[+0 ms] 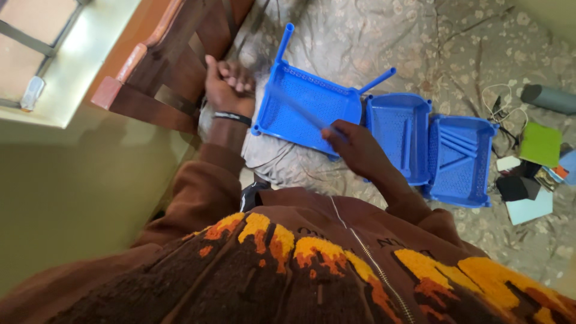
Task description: The person assembles a blue perforated plastic storage basket on a bed, pressing short connector pieces into the basket sides and fitting long blue tubes between the mounted connectors to build the frame, then sets the basket down and picks up another tube to continue fitting parts.
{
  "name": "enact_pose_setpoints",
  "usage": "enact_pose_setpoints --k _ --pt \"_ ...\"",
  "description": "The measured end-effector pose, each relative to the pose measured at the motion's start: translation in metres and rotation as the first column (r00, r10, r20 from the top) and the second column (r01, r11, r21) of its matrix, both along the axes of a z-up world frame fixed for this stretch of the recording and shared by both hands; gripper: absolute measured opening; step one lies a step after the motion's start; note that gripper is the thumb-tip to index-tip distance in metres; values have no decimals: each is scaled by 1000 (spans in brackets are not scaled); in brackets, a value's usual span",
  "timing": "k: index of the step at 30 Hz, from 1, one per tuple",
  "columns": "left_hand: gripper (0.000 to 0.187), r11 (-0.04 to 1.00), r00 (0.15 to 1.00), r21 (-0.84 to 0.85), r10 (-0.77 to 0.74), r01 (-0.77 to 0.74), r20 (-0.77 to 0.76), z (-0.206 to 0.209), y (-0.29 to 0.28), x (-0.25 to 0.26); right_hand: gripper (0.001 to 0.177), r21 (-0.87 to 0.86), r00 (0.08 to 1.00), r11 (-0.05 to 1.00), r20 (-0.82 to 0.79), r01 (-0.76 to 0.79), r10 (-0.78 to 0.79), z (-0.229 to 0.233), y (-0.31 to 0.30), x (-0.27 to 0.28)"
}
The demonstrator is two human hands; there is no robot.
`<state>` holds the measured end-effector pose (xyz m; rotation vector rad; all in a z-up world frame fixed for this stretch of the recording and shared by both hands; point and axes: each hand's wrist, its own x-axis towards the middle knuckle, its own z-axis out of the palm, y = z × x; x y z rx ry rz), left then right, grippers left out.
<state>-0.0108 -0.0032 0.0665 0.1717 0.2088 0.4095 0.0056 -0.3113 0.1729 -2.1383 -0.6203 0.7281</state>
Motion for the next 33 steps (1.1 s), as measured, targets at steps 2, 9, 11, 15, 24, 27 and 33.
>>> enact_pose_setpoints --k 2,9,11,15,24,27,33 --pt "51 1000 1000 18 -20 20 -10 -11 9 -5 43 -42 973 975 -64 219 -221 -6 -6 2" --pt "42 962 840 56 -203 266 -503 -77 -12 -27 47 -180 965 958 -98 224 -244 -25 -17 0" --pt "40 935 738 38 -253 353 -626 -105 -20 -32 44 -122 971 974 -118 192 -206 -31 -13 -4" --pt "33 838 553 53 -309 543 -774 -158 -26 -40 40 -143 931 969 -281 200 -234 -37 -5 -9" --pt "49 284 267 280 83 917 -960 -240 -14 6 30 -190 825 917 -400 352 -399 -44 -4 -1" --pt "65 46 391 431 340 901 -855 -255 -13 30 31 -175 767 882 -440 437 -467 -54 -11 1" --pt "54 -59 295 298 405 953 -865 -275 -17 67 29 -203 664 813 -487 547 -568 -75 -16 -1"
